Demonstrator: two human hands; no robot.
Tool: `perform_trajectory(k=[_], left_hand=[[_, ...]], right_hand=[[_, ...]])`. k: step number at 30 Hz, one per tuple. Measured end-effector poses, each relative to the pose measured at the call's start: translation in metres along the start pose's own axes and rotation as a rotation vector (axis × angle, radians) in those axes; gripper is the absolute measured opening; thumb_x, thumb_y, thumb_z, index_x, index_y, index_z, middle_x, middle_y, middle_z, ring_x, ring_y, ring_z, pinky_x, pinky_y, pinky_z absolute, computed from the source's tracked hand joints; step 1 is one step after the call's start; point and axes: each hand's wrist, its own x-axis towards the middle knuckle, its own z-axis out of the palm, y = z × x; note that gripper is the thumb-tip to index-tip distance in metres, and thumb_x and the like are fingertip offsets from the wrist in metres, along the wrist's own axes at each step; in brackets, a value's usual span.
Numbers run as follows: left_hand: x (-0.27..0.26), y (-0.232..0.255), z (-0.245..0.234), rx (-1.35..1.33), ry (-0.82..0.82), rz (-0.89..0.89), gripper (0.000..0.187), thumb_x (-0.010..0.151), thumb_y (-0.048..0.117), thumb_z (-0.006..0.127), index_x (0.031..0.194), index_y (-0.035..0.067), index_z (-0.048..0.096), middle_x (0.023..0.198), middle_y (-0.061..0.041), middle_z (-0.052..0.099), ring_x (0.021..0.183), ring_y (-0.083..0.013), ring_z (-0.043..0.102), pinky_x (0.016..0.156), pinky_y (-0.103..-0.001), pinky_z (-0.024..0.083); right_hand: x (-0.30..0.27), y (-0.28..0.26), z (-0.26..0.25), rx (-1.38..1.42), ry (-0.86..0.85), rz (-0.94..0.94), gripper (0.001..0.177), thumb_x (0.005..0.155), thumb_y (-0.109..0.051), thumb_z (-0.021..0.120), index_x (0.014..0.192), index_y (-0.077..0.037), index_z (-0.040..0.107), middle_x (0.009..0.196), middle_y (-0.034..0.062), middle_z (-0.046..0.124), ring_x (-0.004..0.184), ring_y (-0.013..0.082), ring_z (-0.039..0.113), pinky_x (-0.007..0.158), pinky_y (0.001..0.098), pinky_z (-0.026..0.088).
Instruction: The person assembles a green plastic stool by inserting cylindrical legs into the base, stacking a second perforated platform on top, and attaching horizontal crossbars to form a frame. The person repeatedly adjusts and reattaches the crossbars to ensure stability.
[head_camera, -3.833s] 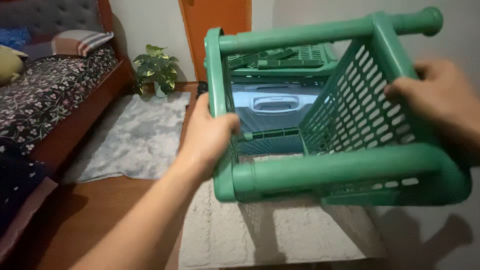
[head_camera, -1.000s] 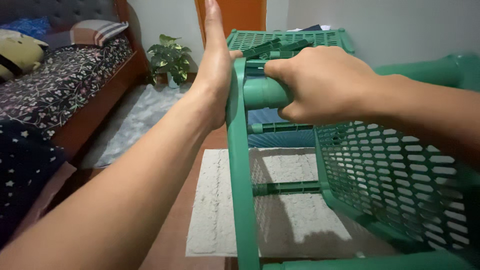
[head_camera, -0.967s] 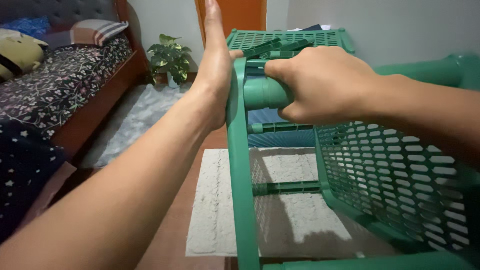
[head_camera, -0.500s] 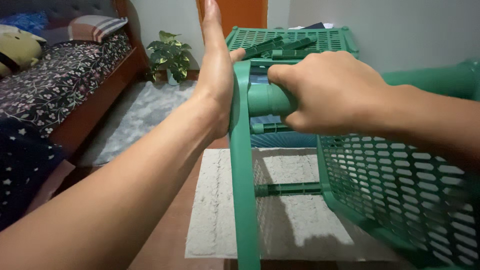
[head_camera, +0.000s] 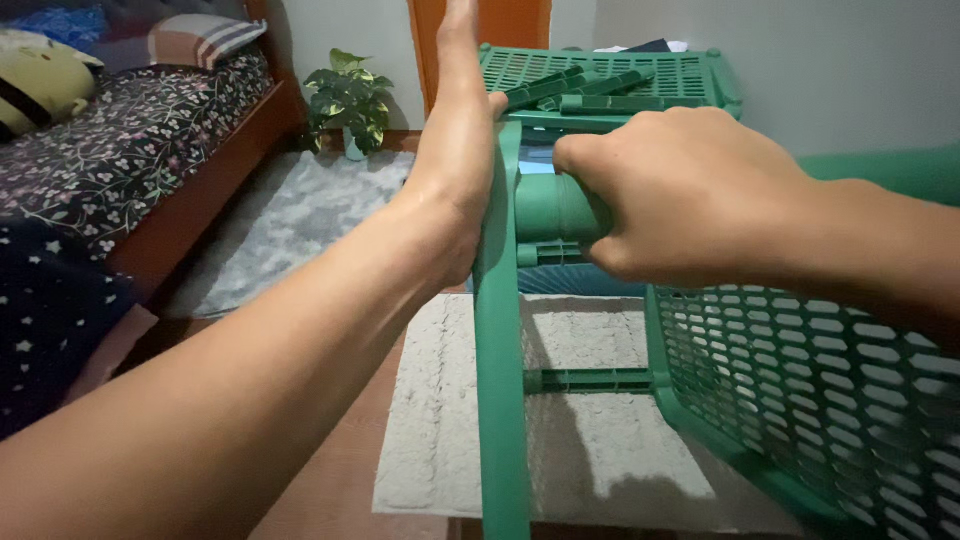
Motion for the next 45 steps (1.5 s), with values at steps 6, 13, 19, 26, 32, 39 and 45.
perform_trajectory(k=[6, 13, 19, 26, 32, 39, 45], left_hand=[[-0.002, -0.003, 0.006, 0.02, 0.04, 0.015, 0.124, 0.074, 0.095, 0.036, 0.154, 0.001, 0.037, 0.135, -0.025, 0.057, 0.121, -0.0352, 0.061, 0.094, -0.056, 0.058], [-0.013, 0.014, 0.009, -0.072, -0.105, -0.077, 0.044, 0.082, 0.04, 0.062, 0.104, 0.003, 0.069, 0.089, -0.011, 0.071, 0.076, -0.023, 0.07, 0.073, -0.042, 0.06], [-0.018, 0.029, 0.008, -0.023, -0.067, -0.221, 0.024, 0.081, 0.023, 0.063, 0.092, 0.002, 0.067, 0.079, -0.012, 0.07, 0.064, -0.022, 0.068, 0.064, -0.041, 0.062], [-0.007, 0.031, 0.005, -0.221, -0.109, -0.332, 0.019, 0.079, 0.013, 0.065, 0.091, -0.001, 0.065, 0.078, -0.014, 0.072, 0.059, -0.0235, 0.07, 0.063, -0.04, 0.066], [-0.02, 0.036, 0.009, -0.242, -0.083, -0.295, 0.017, 0.079, 0.008, 0.065, 0.091, -0.004, 0.064, 0.079, -0.016, 0.072, 0.06, -0.0245, 0.071, 0.062, -0.04, 0.067], [-0.055, 0.058, 0.004, -0.146, -0.078, -0.15, 0.021, 0.082, 0.013, 0.064, 0.093, -0.006, 0.065, 0.08, -0.017, 0.072, 0.063, -0.0228, 0.073, 0.067, -0.039, 0.069], [-0.069, 0.077, 0.002, 0.013, -0.077, -0.235, 0.043, 0.091, 0.03, 0.062, 0.119, -0.002, 0.064, 0.109, -0.021, 0.071, 0.087, -0.0302, 0.071, 0.076, -0.057, 0.059]], right_hand=[[-0.003, -0.003, -0.002, -0.008, -0.048, 0.033, 0.04, 0.076, -0.021, 0.075, 0.115, -0.018, 0.066, 0.087, 0.0122, 0.074, 0.084, 0.0325, 0.072, 0.077, 0.0472, 0.058], [0.0, 0.004, 0.007, -0.015, -0.08, 0.058, 0.055, 0.082, -0.034, 0.075, 0.134, -0.024, 0.06, 0.09, 0.0131, 0.076, 0.086, 0.03, 0.075, 0.08, 0.0444, 0.059], [0.042, 0.094, 0.013, 0.63, -0.18, 0.078, 0.071, 0.095, -0.068, 0.054, 0.141, -0.016, 0.064, 0.128, 0.023, 0.067, 0.116, 0.0387, 0.064, 0.094, 0.0571, 0.055], [0.089, 0.217, 0.072, 0.364, -0.42, 0.648, 0.068, 0.098, -0.05, 0.058, 0.15, -0.007, 0.053, 0.142, 0.0284, 0.059, 0.13, 0.0445, 0.058, 0.107, 0.0614, 0.049], [0.078, 0.274, 0.119, 0.407, -0.403, 0.601, 0.065, 0.094, -0.04, 0.065, 0.149, -0.007, 0.056, 0.143, 0.0271, 0.062, 0.132, 0.0427, 0.06, 0.109, 0.0612, 0.05], [0.075, 0.298, 0.144, 0.461, -0.444, 0.495, 0.063, 0.09, -0.029, 0.074, 0.148, -0.007, 0.06, 0.143, 0.0256, 0.065, 0.134, 0.0406, 0.061, 0.112, 0.061, 0.051], [0.046, 0.278, 0.14, 0.593, -0.261, 0.556, 0.064, 0.092, -0.017, 0.073, 0.152, -0.007, 0.055, 0.141, 0.0327, 0.064, 0.13, 0.0469, 0.062, 0.107, 0.0642, 0.049]])
